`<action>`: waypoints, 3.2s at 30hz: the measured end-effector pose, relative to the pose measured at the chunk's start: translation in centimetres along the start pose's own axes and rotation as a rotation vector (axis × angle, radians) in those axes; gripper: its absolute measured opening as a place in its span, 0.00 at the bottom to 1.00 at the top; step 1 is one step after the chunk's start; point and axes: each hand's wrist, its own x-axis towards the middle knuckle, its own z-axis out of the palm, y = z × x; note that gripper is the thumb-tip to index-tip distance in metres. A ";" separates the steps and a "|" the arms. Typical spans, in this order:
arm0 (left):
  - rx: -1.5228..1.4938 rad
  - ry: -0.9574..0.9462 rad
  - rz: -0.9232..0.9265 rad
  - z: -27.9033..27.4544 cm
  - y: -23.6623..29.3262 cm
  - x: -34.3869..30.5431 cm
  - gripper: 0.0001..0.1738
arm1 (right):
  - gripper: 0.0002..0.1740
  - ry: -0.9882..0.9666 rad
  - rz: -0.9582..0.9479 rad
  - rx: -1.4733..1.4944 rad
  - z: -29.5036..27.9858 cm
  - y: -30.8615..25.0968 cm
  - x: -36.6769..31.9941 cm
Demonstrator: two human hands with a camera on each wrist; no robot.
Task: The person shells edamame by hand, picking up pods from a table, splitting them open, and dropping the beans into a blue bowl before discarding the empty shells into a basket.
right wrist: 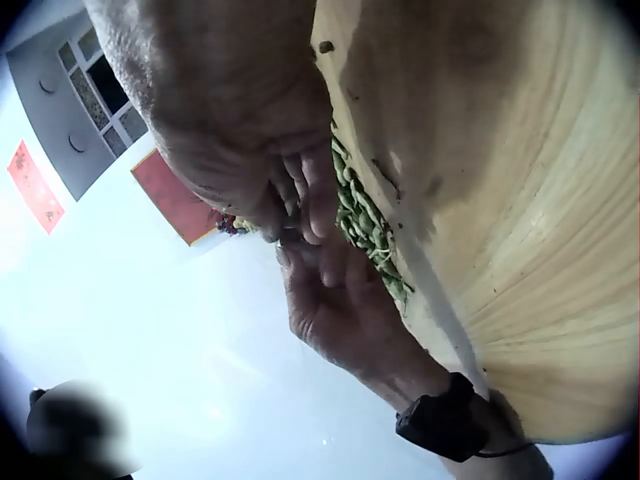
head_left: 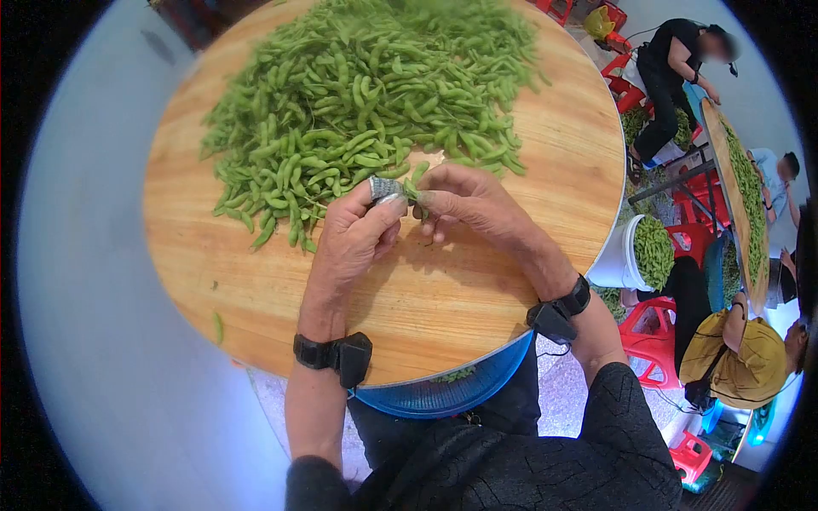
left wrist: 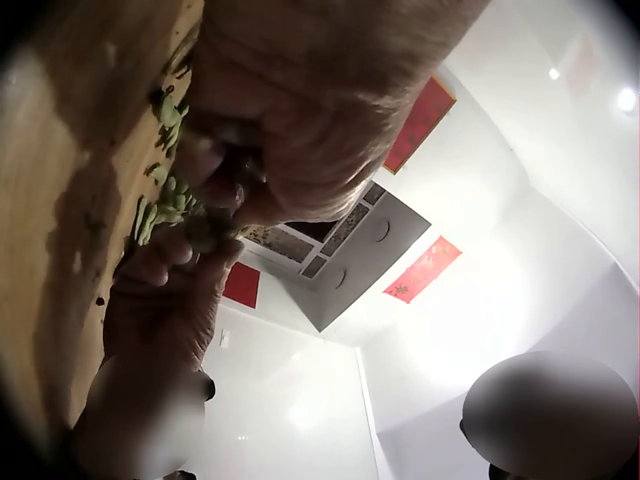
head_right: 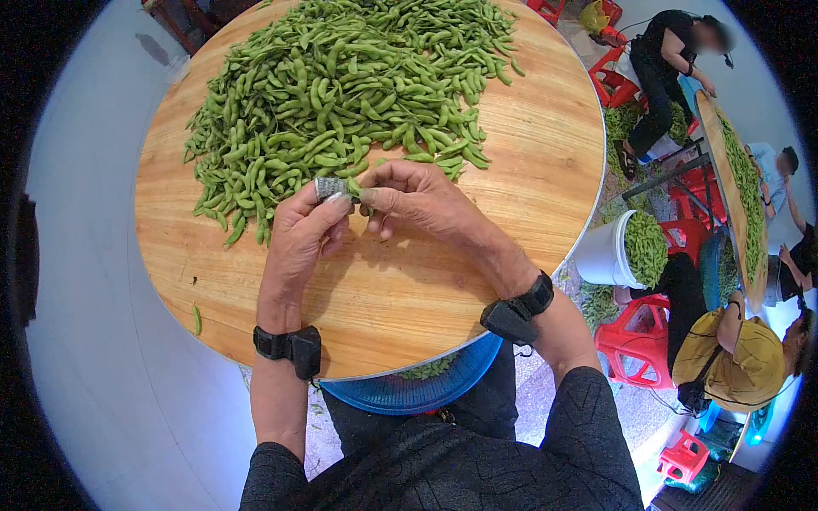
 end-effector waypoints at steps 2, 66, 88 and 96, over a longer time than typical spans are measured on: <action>-0.071 -0.030 -0.023 -0.1 0.2 -0.1 0.07 | 0.16 -0.044 0.049 0.042 -0.4 0.0 0.1; -0.249 0.011 -0.070 0.0 -1.6 0.9 0.06 | 0.11 -0.068 0.084 0.092 -1.7 1.4 0.7; 0.015 0.044 0.089 2.0 -1.4 0.3 0.06 | 0.12 -0.020 0.199 0.031 -0.7 0.9 0.0; -0.013 0.073 0.095 2.3 -1.3 0.2 0.06 | 0.12 -0.049 0.164 0.113 -0.9 1.0 -0.1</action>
